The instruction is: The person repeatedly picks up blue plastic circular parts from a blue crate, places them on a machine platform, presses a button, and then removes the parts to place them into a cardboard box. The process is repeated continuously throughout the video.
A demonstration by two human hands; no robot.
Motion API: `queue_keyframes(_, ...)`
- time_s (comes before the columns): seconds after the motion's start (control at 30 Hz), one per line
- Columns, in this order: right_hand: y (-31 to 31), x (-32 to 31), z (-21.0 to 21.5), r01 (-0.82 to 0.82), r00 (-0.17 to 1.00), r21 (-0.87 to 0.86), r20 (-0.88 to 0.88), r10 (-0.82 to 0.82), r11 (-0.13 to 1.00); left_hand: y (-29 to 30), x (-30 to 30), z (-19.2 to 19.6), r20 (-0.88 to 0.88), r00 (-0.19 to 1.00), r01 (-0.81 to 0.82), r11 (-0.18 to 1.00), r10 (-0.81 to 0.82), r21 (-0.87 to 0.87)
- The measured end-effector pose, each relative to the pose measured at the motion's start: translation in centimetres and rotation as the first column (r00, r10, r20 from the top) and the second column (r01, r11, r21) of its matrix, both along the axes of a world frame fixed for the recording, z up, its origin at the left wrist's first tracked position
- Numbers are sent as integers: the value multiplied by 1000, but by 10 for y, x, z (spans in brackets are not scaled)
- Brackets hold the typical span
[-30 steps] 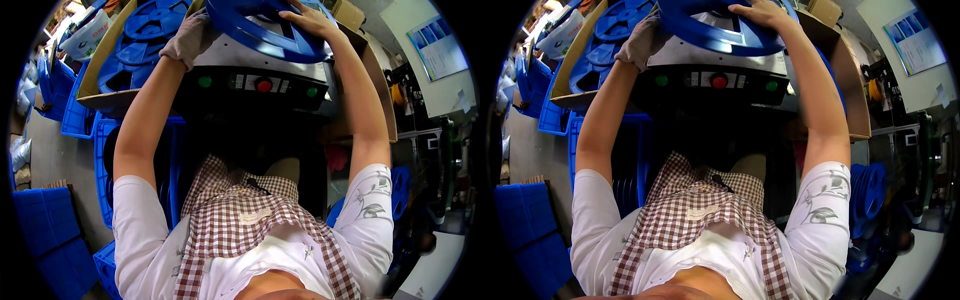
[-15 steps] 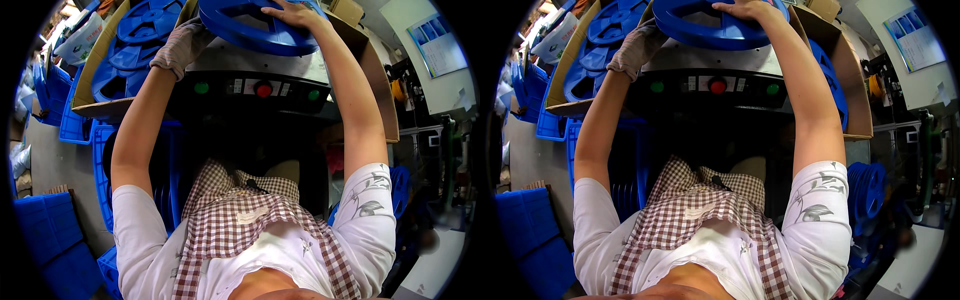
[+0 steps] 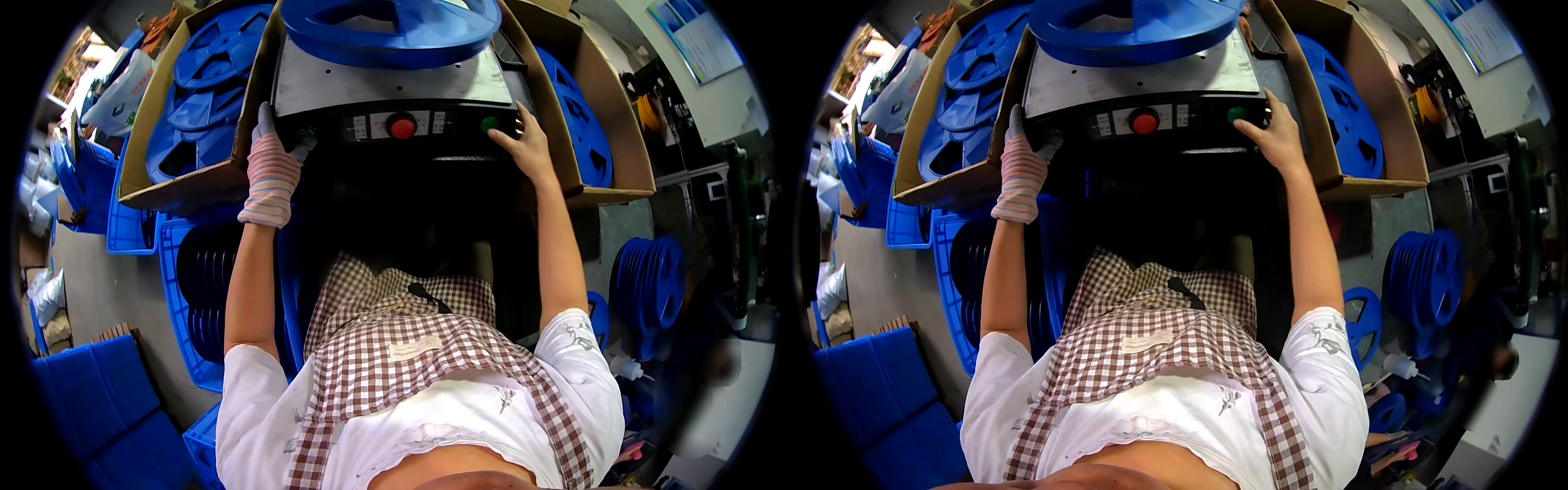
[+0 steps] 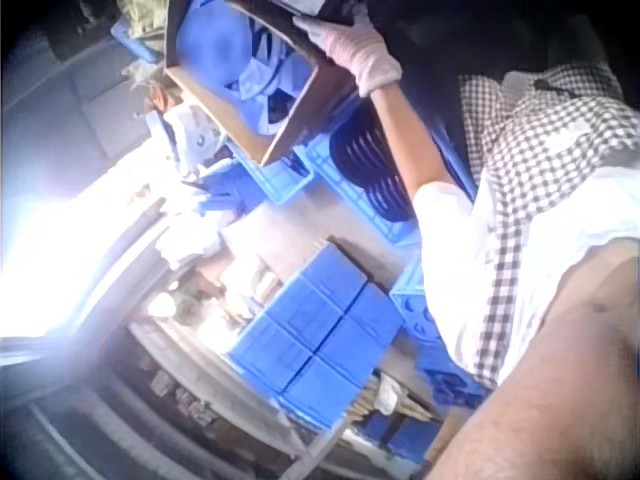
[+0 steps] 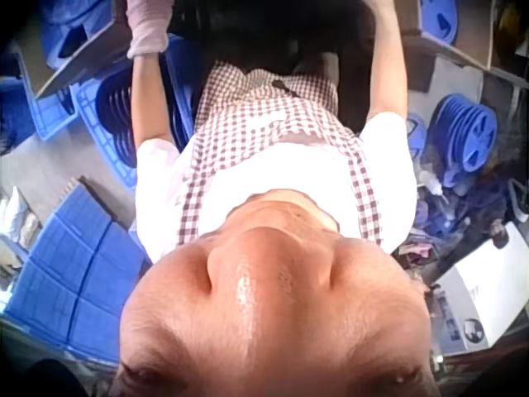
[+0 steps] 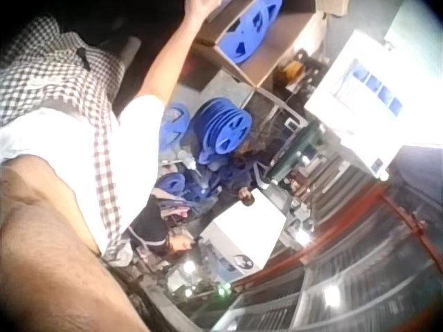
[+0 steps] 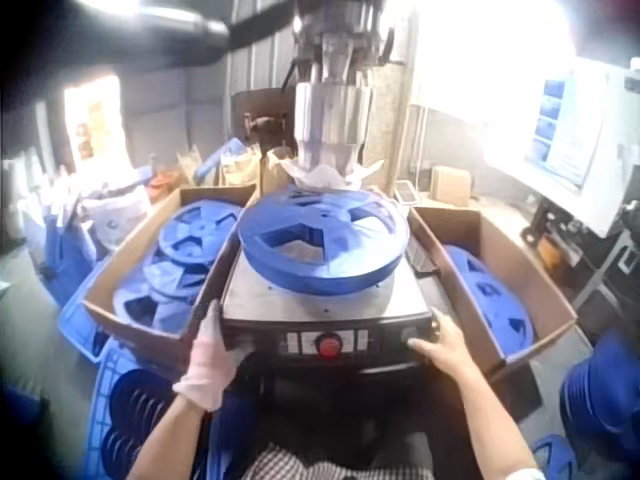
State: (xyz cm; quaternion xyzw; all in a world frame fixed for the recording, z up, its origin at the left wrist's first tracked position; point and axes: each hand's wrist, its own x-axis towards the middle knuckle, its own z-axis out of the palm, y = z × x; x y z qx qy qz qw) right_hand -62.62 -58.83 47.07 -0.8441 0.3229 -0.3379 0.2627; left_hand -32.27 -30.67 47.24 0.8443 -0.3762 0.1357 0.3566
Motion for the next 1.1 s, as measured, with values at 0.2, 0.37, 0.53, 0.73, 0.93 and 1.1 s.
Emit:
queue_keyframes(0.2,26,20,10,84,994,-169,-61,-96,982,21,24,-8,128,981,159,982,-146,-103)
queue_keyframes(0.37,-1,-20,50,23,1000,-65,13,-23,998,40,-14,21,-17,998,59,990,-62,-131)
queue_keyframes(0.53,-125,-95,51,359,911,-145,-162,-380,922,68,-32,32,14,986,165,972,-165,-166)
queue_keyframes(0.73,-198,-140,-3,512,538,163,-827,-167,843,62,-49,67,148,944,321,923,-294,-213)
queue_keyframes(0.93,-195,-146,-9,532,327,-55,-907,-266,845,57,-56,99,293,892,409,890,-343,-202)
queue_keyframes(1.1,-170,-133,37,729,504,-87,-603,-619,679,30,-41,125,420,793,529,841,-441,-115)
